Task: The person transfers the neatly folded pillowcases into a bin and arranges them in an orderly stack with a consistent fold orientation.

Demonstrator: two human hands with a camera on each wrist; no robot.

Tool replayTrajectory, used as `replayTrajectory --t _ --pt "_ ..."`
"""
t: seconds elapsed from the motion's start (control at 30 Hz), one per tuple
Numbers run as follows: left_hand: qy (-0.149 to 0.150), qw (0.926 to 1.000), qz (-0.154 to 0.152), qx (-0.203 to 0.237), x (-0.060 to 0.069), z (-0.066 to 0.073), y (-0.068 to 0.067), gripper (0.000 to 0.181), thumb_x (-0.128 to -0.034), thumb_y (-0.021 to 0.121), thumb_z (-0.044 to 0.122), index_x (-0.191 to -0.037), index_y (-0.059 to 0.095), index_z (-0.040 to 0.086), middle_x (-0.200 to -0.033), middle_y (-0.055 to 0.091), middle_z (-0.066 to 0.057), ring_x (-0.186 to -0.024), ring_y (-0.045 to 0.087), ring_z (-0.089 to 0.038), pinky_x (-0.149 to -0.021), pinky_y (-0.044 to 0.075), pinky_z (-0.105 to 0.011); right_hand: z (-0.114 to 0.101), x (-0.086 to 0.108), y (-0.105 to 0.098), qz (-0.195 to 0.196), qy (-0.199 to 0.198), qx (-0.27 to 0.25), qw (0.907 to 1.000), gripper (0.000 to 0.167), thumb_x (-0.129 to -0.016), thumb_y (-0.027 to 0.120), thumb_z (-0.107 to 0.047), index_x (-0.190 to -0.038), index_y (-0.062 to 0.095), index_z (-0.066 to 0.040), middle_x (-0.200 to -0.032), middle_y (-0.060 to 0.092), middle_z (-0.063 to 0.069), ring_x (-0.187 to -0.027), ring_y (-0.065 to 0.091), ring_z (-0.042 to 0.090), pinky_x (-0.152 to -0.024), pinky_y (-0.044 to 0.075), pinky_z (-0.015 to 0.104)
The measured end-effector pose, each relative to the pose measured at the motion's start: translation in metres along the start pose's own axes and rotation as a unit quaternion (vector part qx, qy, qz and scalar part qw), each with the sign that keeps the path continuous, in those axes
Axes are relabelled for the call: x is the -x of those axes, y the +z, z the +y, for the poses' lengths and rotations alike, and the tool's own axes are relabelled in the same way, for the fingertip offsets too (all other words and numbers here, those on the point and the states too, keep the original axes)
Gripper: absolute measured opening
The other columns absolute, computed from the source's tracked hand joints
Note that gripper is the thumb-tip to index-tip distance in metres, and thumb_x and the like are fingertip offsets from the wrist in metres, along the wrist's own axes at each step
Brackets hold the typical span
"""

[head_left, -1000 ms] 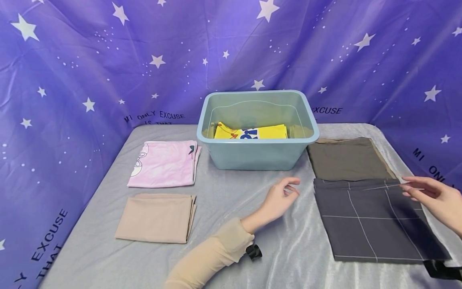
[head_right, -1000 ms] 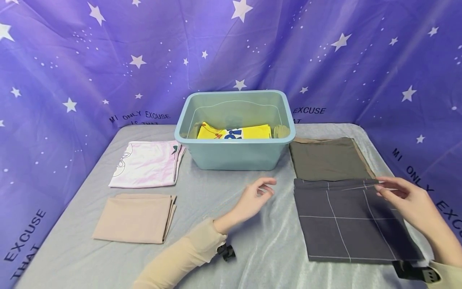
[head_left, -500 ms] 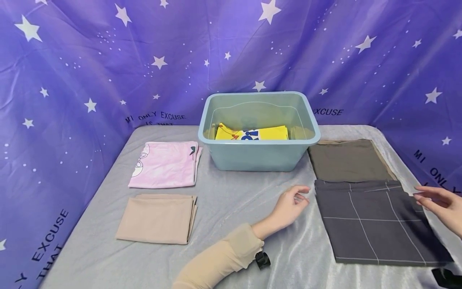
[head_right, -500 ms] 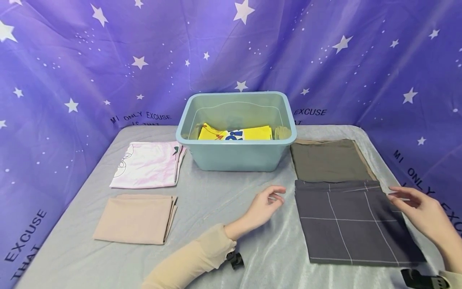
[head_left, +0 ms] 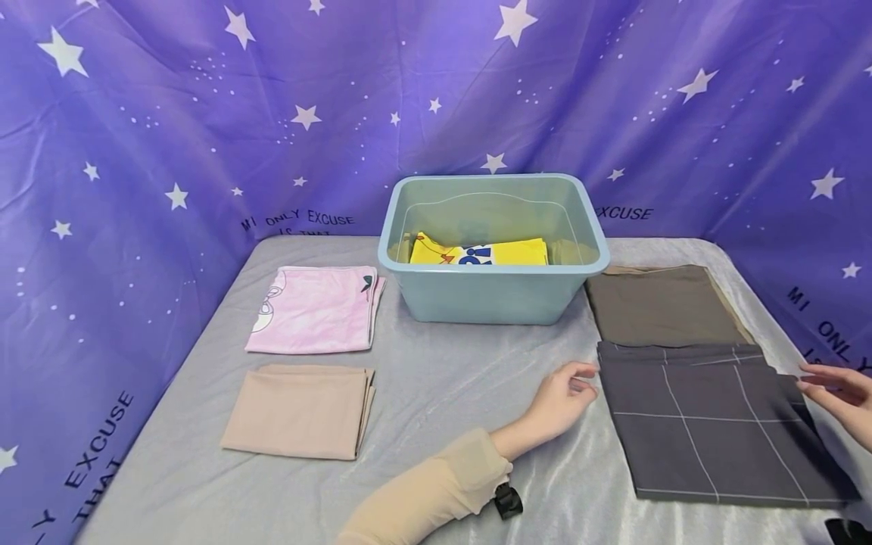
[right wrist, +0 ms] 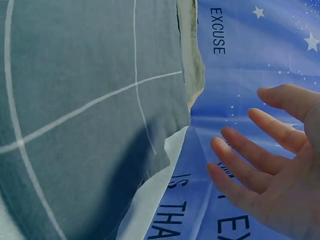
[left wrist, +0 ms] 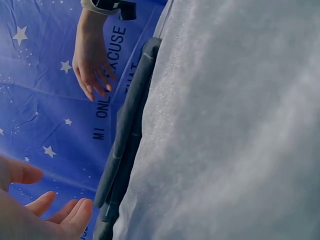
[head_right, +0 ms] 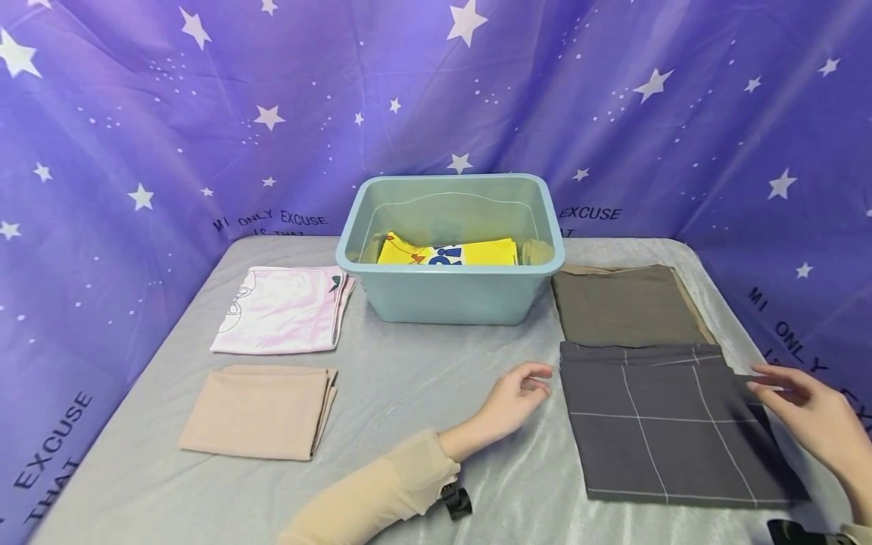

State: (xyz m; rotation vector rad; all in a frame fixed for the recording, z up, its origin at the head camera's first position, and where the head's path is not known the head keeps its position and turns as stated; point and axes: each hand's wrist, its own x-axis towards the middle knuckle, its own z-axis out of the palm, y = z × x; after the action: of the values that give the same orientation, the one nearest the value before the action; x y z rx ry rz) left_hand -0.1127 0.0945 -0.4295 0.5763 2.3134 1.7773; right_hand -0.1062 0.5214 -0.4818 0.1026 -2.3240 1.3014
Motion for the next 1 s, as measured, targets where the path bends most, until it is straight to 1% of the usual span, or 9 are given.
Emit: replayTrajectory --t 0.07,0.2,0.37,0.5,0.63,0.73,0.8,0.87,1.0 --pt "-0.007 0.9999 0.004 0.007 0.0 -0.002 0.003 0.028 -0.0826 0.055 0.005 -0.11 0.057 0.002 -0.105 0.06 -0.01 -0.084 0.058 -0.003 -0.07 0.043 -0.01 0.002 0.001 0.0 0.005 0.0 0.006 1.0 0.045 -0.071 0.055 0.021 -0.104 0.065 -0.008 -0.078 0.06 -0.03 -0.066 0.055 -0.015 -0.055 0.039 0.002" --pt "-0.02 0.9996 0.006 0.02 -0.001 -0.004 0.008 0.031 -0.0813 0.056 0.003 -0.112 0.056 0.002 -0.104 0.06 -0.011 -0.084 0.059 -0.004 -0.069 0.043 -0.009 0.002 0.004 -0.001 0.012 0.005 0.013 0.9998 0.047 -0.071 0.055 0.02 -0.104 0.066 -0.012 -0.078 0.058 -0.032 -0.067 0.053 -0.017 -0.056 0.039 0.001" --pt "-0.034 0.9989 0.003 0.032 0.0 -0.004 0.014 0.034 -0.0804 0.057 0.002 -0.114 0.053 0.002 -0.106 0.059 -0.012 -0.084 0.06 -0.006 -0.068 0.043 -0.009 -0.002 0.008 0.0 0.001 0.013 -0.046 0.9989 0.053 -0.072 0.049 0.024 -0.105 0.066 -0.014 -0.079 0.061 -0.029 -0.069 0.056 -0.014 -0.058 0.04 0.001" --pt "-0.046 0.9986 0.0 0.027 0.0 -0.003 0.018 0.036 -0.0806 0.058 0.005 -0.116 0.052 0.003 -0.107 0.059 -0.011 -0.087 0.059 -0.006 -0.07 0.043 -0.01 -0.004 0.011 0.002 -0.016 0.029 -0.065 0.9974 0.06 -0.074 0.047 0.023 -0.104 0.064 -0.026 -0.08 0.059 -0.031 -0.071 0.055 -0.015 -0.057 0.04 0.002" --pt "-0.066 0.9974 -0.014 0.025 0.0 -0.004 0.022 0.04 -0.0808 0.059 0.009 -0.119 0.05 0.006 -0.109 0.058 -0.008 -0.09 0.058 -0.006 -0.072 0.043 -0.012 -0.015 0.013 0.006 -0.024 0.037 -0.084 0.9955 0.061 -0.075 0.048 0.02 -0.098 0.062 -0.035 -0.081 0.06 -0.031 -0.073 0.055 -0.016 -0.058 0.039 0.001" --pt "-0.083 0.996 -0.023 0.025 0.0 -0.006 0.024 0.042 -0.0806 0.06 0.011 -0.121 0.049 0.007 -0.11 0.056 -0.006 -0.089 0.058 -0.005 -0.071 0.043 -0.012 -0.029 0.015 0.01 -0.039 0.033 -0.139 0.989 0.056 -0.076 0.049 0.019 -0.098 0.065 -0.029 -0.081 0.063 -0.024 -0.073 0.057 -0.013 -0.06 0.04 0.001" --pt "-0.09 0.9953 -0.026 0.026 -0.001 -0.006 0.026 0.043 -0.0803 0.06 0.011 -0.122 0.048 0.008 -0.11 0.056 -0.005 -0.087 0.058 -0.005 -0.07 0.043 -0.012 -0.038 0.017 0.013 -0.048 0.033 -0.157 0.9859 0.053 -0.077 0.049 0.019 -0.097 0.066 -0.027 -0.08 0.064 -0.021 -0.073 0.057 -0.012 -0.06 0.04 0.001" --pt "-0.095 0.9948 -0.027 0.025 -0.002 -0.007 0.027 0.044 -0.0799 0.06 0.011 -0.122 0.048 0.008 -0.109 0.056 -0.005 -0.084 0.058 -0.004 -0.069 0.043 -0.013 -0.045 0.018 0.015 -0.055 0.043 -0.163 0.9842 0.053 -0.077 0.049 0.018 -0.096 0.066 -0.028 -0.077 0.064 -0.021 -0.072 0.057 -0.012 -0.057 0.04 0.002" --pt "-0.107 0.9935 -0.028 0.029 -0.002 -0.006 0.028 0.043 -0.0797 0.06 0.01 -0.121 0.048 0.008 -0.108 0.056 -0.004 -0.083 0.059 -0.005 -0.069 0.043 -0.013 -0.054 0.02 0.016 -0.061 0.071 -0.113 0.9891 0.056 -0.079 0.049 0.015 -0.092 0.063 -0.038 -0.074 0.061 -0.027 -0.067 0.054 -0.015 -0.048 0.038 0.004"
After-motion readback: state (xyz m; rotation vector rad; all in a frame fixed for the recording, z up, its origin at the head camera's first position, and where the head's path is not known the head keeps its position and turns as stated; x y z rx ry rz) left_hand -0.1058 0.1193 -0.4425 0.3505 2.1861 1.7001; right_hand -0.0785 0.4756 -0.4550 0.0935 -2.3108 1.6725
